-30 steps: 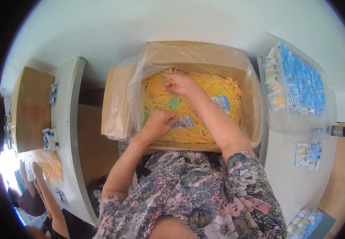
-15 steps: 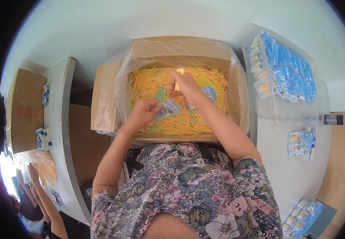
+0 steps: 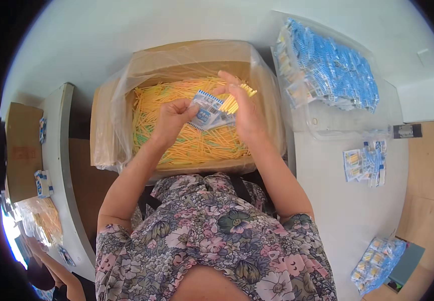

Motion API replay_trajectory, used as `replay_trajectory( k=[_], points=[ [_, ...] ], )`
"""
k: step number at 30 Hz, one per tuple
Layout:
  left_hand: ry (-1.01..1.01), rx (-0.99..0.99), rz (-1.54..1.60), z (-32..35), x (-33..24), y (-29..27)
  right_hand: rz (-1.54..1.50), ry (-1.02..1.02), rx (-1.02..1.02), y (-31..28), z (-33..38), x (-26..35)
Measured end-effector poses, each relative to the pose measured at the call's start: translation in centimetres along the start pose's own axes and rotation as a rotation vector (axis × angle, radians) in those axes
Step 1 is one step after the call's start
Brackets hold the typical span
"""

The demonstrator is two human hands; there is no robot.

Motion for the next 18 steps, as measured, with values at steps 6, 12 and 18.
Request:
replay_trajectory(
  k=[6, 12, 18],
  points=[
    [-0.009, 0.095, 0.017, -0.6, 1.0, 2.2, 0.292, 0.125, -0.128, -2.2, 3.1, -1.2],
    [-0.082, 0.127, 0.051, 0.0, 1.7, 4.2, 0.734, 0.023, -0.141, -3.2, 3.0, -2.3],
    [0.053, 0.125, -0.159, -0.8, 2.1, 2.4, 0.814, -0.258, -0.232, -3.4, 2.7, 1.6]
  ],
)
Point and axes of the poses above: each hand's wrist, its own z-axis away from the middle knuckle, its own y-axis out of the palm, x = y × z, the point moved 9 cm from there along -z, towards the middle knuckle, and after that the axes turned 7 degrees about z, right-handed, at the moved point
